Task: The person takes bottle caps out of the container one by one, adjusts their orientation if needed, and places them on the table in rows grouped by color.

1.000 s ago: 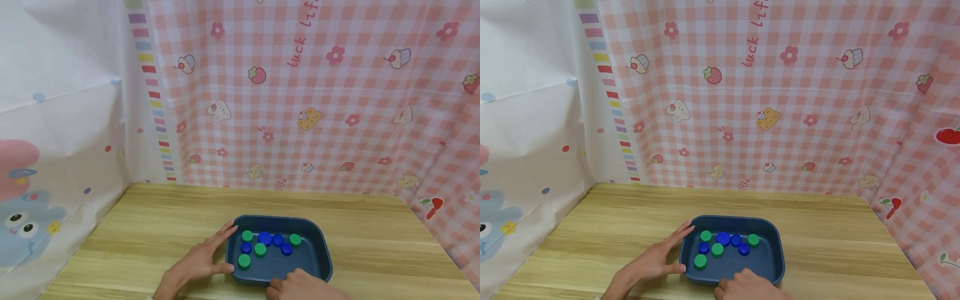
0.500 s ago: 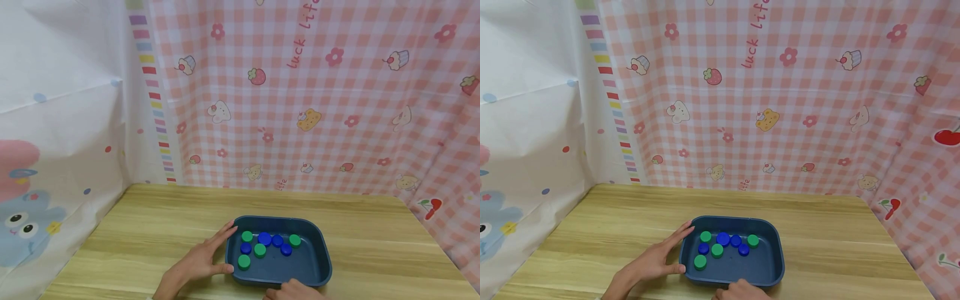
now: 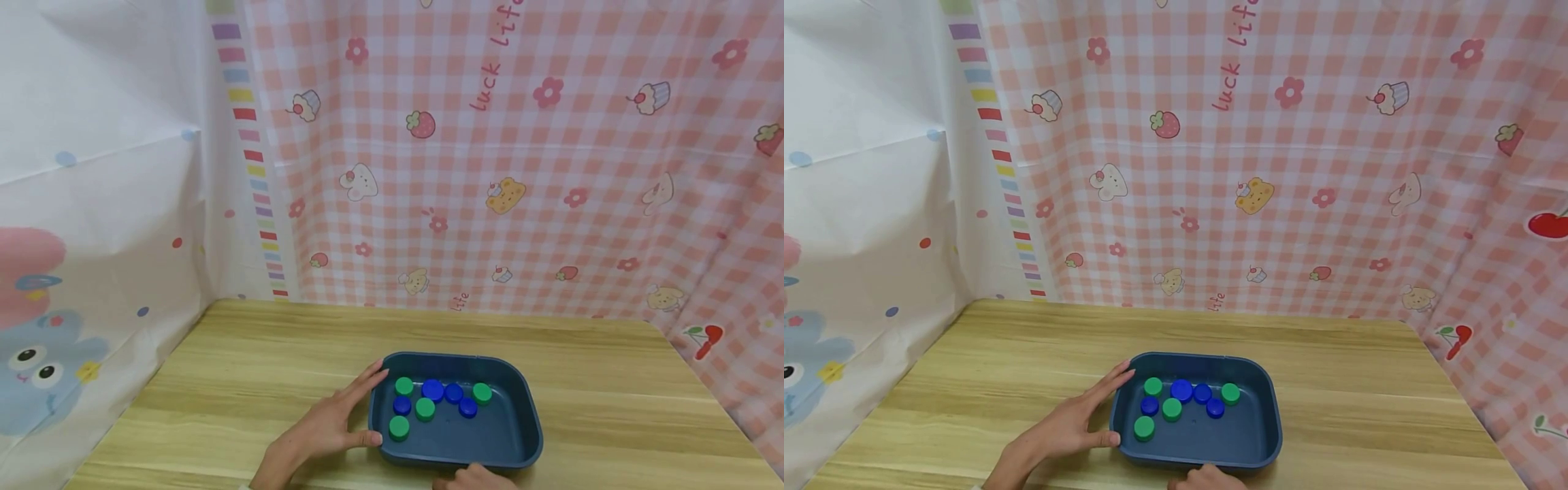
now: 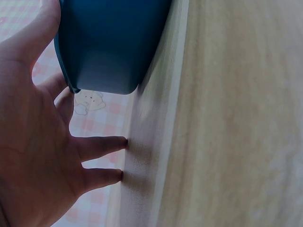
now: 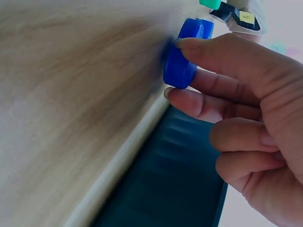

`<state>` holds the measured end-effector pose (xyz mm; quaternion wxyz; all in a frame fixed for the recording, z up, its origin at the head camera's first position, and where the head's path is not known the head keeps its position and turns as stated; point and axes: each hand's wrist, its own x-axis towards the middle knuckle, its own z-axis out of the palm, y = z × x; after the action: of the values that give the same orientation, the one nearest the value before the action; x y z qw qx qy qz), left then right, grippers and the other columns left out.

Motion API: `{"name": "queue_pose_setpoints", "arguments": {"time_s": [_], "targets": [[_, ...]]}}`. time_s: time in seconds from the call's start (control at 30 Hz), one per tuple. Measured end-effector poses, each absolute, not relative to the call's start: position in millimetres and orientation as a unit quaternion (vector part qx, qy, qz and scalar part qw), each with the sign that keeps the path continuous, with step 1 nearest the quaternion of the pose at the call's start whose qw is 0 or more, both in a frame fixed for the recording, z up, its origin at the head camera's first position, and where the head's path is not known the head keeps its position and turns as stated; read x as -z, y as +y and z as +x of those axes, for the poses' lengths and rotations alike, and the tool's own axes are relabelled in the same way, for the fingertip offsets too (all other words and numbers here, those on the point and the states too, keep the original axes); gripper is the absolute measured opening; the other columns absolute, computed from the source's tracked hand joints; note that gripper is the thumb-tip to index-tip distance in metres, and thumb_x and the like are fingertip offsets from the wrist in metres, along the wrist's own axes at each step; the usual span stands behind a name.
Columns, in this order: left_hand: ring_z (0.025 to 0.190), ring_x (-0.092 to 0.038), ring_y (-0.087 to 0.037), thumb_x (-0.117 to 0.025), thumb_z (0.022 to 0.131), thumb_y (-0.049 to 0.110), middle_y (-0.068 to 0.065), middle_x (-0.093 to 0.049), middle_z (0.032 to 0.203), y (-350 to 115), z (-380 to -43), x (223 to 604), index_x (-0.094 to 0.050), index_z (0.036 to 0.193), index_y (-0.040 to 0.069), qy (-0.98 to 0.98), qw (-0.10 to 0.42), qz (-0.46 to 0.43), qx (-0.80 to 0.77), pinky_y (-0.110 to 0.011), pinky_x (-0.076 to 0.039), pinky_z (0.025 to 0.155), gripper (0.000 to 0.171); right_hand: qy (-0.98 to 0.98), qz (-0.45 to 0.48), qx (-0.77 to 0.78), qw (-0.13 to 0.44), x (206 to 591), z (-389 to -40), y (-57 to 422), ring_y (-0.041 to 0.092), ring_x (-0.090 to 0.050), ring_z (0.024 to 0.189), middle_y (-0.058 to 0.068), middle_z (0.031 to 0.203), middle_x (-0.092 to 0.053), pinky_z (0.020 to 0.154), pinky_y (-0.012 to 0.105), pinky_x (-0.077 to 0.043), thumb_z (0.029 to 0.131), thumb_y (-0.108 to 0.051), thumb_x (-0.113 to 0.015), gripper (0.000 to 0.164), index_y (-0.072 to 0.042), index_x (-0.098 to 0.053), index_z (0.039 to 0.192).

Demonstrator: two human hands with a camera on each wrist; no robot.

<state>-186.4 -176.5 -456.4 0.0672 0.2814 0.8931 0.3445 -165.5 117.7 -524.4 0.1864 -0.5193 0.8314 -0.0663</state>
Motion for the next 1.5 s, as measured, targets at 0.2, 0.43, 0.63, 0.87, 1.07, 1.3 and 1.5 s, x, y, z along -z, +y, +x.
{"name": "queue_pose_setpoints", "arguments": {"time_s": [0.2,0.43,0.63,0.87,1.07,1.3,1.5], "targets": [[0.135,-0.032,-0.04,-0.066,0.086,0.051,0.013,-0.003,0.159,-176.8,-186.0,457.1,-0.018,0.154,0.032,0.893,0.067,0.283,-0.344,-0.073,-0.031,0.091,0.086,0.82,-0.542,0.064,0.174,525.7,-165.3,117.4,-0.016,-0.039,0.045,-0.023,0.072,-0.048,0.044,0.005,-0.037,0.099,-0.047,-0.045,0.025,-0.029,-0.063,0.095],[0.134,-0.032,-0.041,-0.065,0.086,0.052,0.011,-0.004,0.16,-176.7,-186.5,456.6,-0.017,0.154,0.032,0.894,0.067,0.28,-0.344,-0.075,-0.03,0.091,0.086,0.82,-0.547,0.055,0.159,527.3,-165.4,116.7,-0.016,-0.038,0.044,-0.024,0.07,-0.046,0.043,0.005,-0.035,0.099,-0.046,-0.046,0.023,-0.03,-0.062,0.095],[0.134,-0.033,-0.041,-0.066,0.085,0.052,0.011,-0.004,0.16,-176.1,-186.1,455.6,-0.018,0.154,0.031,0.894,0.065,0.281,-0.343,-0.075,-0.03,0.091,0.086,0.824,-0.541,0.05,0.159,523.1,-163.2,116.3,-0.015,-0.038,0.043,-0.023,0.067,-0.045,0.044,0.006,-0.036,0.099,-0.045,-0.047,0.023,-0.03,-0.063,0.094],[0.133,-0.035,-0.041,-0.066,0.086,0.05,0.01,-0.005,0.16,-176.2,-186.0,455.6,-0.018,0.154,0.03,0.894,0.061,0.283,-0.343,-0.074,-0.03,0.091,0.085,0.829,-0.522,0.071,0.185,526.0,-164.5,117.2,-0.014,-0.041,0.045,-0.024,0.067,-0.046,0.047,0.007,-0.039,0.099,-0.048,-0.045,0.026,-0.03,-0.063,0.094],[0.134,-0.033,-0.041,-0.066,0.086,0.05,0.009,-0.005,0.16,-176.4,-185.8,455.2,-0.019,0.154,0.029,0.892,0.058,0.287,-0.343,-0.074,-0.029,0.092,0.085,0.849,-0.469,0.084,0.227,528.5,-168.7,118.6,-0.009,-0.046,0.045,-0.022,0.065,-0.048,0.045,0.012,-0.041,0.097,-0.051,-0.046,0.027,-0.03,-0.062,0.093],[0.133,-0.034,-0.041,-0.066,0.086,0.051,0.01,-0.005,0.16,-176.6,-185.9,456.6,-0.018,0.154,0.03,0.892,0.06,0.288,-0.343,-0.073,-0.032,0.091,0.086,0.859,-0.463,0.061,0.21,470.2,-150.8,109.9,-0.006,-0.044,0.048,-0.019,0.068,-0.048,0.045,0.013,-0.039,0.096,-0.044,-0.052,0.021,-0.026,-0.062,0.094],[0.132,-0.036,-0.042,-0.067,0.086,0.049,0.01,-0.005,0.16,-177.1,-185.7,456.9,-0.018,0.154,0.031,0.889,0.057,0.291,-0.348,-0.072,-0.032,0.091,0.086,0.823,-0.554,0.07,0.105,403.8,-133.2,104.4,-0.011,-0.037,0.052,-0.019,0.081,-0.052,0.048,0.005,-0.034,0.098,-0.039,-0.052,0.021,-0.022,-0.062,0.105]]}}
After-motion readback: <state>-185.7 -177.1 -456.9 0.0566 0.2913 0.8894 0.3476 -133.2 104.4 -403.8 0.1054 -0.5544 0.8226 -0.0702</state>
